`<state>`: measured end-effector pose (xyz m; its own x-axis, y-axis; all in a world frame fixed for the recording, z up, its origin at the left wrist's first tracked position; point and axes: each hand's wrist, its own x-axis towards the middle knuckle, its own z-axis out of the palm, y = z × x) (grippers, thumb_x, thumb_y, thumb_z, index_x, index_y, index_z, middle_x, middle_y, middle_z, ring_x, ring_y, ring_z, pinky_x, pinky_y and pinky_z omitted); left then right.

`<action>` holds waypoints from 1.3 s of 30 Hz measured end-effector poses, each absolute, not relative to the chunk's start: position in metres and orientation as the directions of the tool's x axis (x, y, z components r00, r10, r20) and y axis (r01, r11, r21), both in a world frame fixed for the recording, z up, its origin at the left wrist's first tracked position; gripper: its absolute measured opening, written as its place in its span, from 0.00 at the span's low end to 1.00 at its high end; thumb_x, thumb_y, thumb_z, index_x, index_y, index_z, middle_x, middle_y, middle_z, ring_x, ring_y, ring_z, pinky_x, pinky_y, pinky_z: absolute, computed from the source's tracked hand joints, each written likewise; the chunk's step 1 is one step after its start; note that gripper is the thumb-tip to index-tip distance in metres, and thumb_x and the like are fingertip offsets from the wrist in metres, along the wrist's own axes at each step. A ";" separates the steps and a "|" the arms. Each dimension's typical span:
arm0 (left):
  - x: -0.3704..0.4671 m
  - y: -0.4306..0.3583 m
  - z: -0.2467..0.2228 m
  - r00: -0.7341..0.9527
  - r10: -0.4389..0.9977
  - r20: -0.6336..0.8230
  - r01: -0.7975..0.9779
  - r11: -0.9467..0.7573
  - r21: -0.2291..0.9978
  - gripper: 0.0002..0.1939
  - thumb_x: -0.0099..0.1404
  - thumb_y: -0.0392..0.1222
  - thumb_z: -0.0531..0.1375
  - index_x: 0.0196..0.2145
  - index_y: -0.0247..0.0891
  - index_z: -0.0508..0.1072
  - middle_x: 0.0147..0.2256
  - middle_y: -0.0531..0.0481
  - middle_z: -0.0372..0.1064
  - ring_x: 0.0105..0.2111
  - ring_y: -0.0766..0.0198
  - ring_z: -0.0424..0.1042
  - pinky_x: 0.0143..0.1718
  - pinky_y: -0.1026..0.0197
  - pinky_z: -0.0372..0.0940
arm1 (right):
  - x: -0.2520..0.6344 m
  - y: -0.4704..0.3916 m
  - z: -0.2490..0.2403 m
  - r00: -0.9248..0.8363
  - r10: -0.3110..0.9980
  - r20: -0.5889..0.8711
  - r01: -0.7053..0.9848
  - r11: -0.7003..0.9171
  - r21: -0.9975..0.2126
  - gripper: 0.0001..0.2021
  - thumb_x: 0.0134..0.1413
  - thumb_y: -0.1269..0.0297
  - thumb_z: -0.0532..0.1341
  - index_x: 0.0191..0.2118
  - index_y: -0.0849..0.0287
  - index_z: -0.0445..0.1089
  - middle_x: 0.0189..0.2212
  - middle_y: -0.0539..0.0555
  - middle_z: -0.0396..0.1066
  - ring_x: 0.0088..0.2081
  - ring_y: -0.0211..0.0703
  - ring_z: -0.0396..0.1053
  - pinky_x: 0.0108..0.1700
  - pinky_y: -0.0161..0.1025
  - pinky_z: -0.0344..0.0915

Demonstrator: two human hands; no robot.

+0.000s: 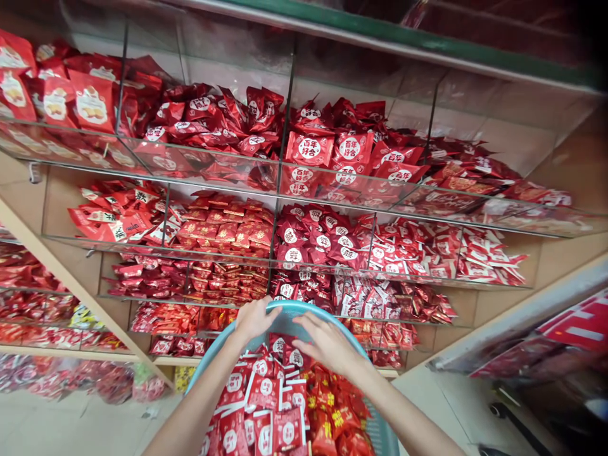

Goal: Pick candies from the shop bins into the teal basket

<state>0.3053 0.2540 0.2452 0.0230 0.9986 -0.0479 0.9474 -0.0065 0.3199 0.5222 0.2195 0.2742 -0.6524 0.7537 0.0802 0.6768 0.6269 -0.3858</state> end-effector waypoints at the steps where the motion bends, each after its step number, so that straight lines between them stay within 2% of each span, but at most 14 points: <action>1: 0.305 0.254 0.245 0.026 0.998 -0.050 0.947 -0.008 0.322 0.21 0.68 0.58 0.48 0.42 0.44 0.73 0.40 0.45 0.80 0.42 0.51 0.78 0.39 0.58 0.66 | 0.525 0.220 0.290 -0.642 0.746 0.178 0.647 0.651 -0.397 0.16 0.65 0.57 0.55 0.55 0.54 0.66 0.51 0.58 0.70 0.46 0.47 0.73 0.47 0.45 0.70; 4: 0.304 0.255 0.245 0.027 0.998 -0.056 0.947 -0.008 0.321 0.21 0.68 0.58 0.48 0.42 0.43 0.74 0.39 0.44 0.80 0.42 0.50 0.78 0.38 0.57 0.66 | 0.536 0.226 0.336 -0.528 0.725 0.441 0.628 0.684 -0.372 0.13 0.67 0.58 0.53 0.51 0.55 0.68 0.44 0.55 0.72 0.38 0.42 0.73 0.42 0.40 0.70; 7: 0.304 0.254 0.246 0.027 0.998 -0.062 0.949 -0.006 0.315 0.21 0.68 0.58 0.49 0.42 0.43 0.73 0.39 0.43 0.80 0.43 0.49 0.78 0.38 0.57 0.66 | 0.551 0.244 0.369 -0.393 0.721 0.571 0.732 0.621 -0.281 0.13 0.65 0.60 0.54 0.51 0.56 0.67 0.45 0.57 0.71 0.36 0.43 0.73 0.40 0.41 0.69; 11: 0.303 0.254 0.245 0.028 0.998 -0.064 0.951 -0.007 0.309 0.21 0.68 0.59 0.48 0.43 0.43 0.73 0.40 0.44 0.80 0.43 0.50 0.78 0.38 0.57 0.66 | 0.569 0.270 0.390 -0.282 0.792 0.541 0.885 0.432 -0.172 0.17 0.62 0.60 0.57 0.55 0.57 0.65 0.49 0.60 0.70 0.40 0.50 0.73 0.40 0.44 0.69; 14: 0.303 0.255 0.245 0.034 0.998 -0.059 0.950 -0.014 0.313 0.21 0.68 0.59 0.48 0.43 0.43 0.73 0.40 0.43 0.80 0.43 0.49 0.78 0.39 0.57 0.66 | 0.575 0.282 0.394 -0.227 0.847 0.481 0.933 0.330 -0.140 0.18 0.61 0.58 0.59 0.54 0.58 0.65 0.50 0.61 0.70 0.44 0.54 0.73 0.41 0.45 0.68; 19: 0.303 0.254 0.246 0.042 0.997 -0.059 0.950 -0.022 0.310 0.22 0.68 0.59 0.48 0.43 0.43 0.73 0.40 0.42 0.80 0.43 0.48 0.78 0.39 0.56 0.66 | 0.579 0.295 0.392 -0.202 0.874 0.441 0.950 0.284 -0.128 0.19 0.59 0.54 0.61 0.51 0.58 0.67 0.42 0.59 0.75 0.40 0.52 0.74 0.37 0.43 0.67; 22: 0.304 0.254 0.245 0.037 0.998 -0.060 0.951 -0.017 0.308 0.21 0.68 0.58 0.49 0.44 0.43 0.73 0.41 0.43 0.79 0.43 0.49 0.78 0.39 0.56 0.66 | 0.582 0.302 0.393 -0.245 0.862 0.444 0.945 0.315 -0.090 0.18 0.57 0.53 0.62 0.50 0.56 0.68 0.38 0.57 0.76 0.37 0.50 0.74 0.35 0.40 0.66; 27: 0.304 0.254 0.245 0.024 0.997 -0.076 0.950 0.001 0.313 0.20 0.68 0.58 0.50 0.44 0.44 0.73 0.40 0.44 0.79 0.43 0.51 0.77 0.40 0.58 0.65 | 0.587 0.304 0.394 -0.335 0.820 0.464 0.909 0.410 -0.070 0.19 0.59 0.54 0.61 0.53 0.56 0.67 0.44 0.59 0.75 0.38 0.49 0.74 0.39 0.43 0.68; 32: 0.304 0.255 0.244 0.036 0.997 -0.065 0.952 -0.014 0.304 0.21 0.68 0.59 0.49 0.44 0.43 0.73 0.39 0.44 0.79 0.42 0.50 0.77 0.40 0.56 0.66 | 0.593 0.303 0.385 -0.375 0.765 0.524 0.867 0.490 -0.094 0.20 0.59 0.55 0.60 0.54 0.56 0.66 0.45 0.58 0.71 0.43 0.51 0.72 0.43 0.46 0.69; 34: 0.304 0.255 0.244 0.035 0.997 -0.065 0.953 -0.014 0.303 0.22 0.68 0.59 0.49 0.44 0.43 0.73 0.39 0.44 0.79 0.42 0.50 0.78 0.40 0.56 0.66 | 0.595 0.304 0.381 -0.378 0.741 0.555 0.845 0.521 -0.120 0.20 0.60 0.54 0.59 0.54 0.56 0.66 0.45 0.58 0.70 0.40 0.49 0.72 0.42 0.45 0.69; 36: 0.304 0.255 0.244 0.035 0.997 -0.064 0.953 -0.014 0.302 0.21 0.68 0.59 0.49 0.44 0.43 0.73 0.39 0.44 0.79 0.42 0.50 0.78 0.40 0.57 0.66 | 0.595 0.303 0.378 -0.362 0.722 0.590 0.820 0.547 -0.166 0.20 0.60 0.55 0.59 0.54 0.57 0.66 0.44 0.57 0.70 0.33 0.44 0.70 0.41 0.44 0.69; 39: 0.304 0.255 0.244 0.035 0.997 -0.064 0.953 -0.014 0.302 0.21 0.68 0.58 0.49 0.44 0.44 0.73 0.39 0.44 0.79 0.42 0.51 0.78 0.40 0.57 0.66 | 0.592 0.291 0.379 -0.301 0.698 0.650 0.762 0.586 -0.276 0.19 0.60 0.55 0.60 0.54 0.57 0.66 0.44 0.57 0.69 0.25 0.36 0.64 0.36 0.42 0.69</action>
<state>0.3038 0.2545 0.2443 0.0345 0.9974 -0.0640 0.9533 -0.0136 0.3019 0.5915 0.2915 0.3791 -0.3012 0.6977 0.6500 0.7622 0.5857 -0.2756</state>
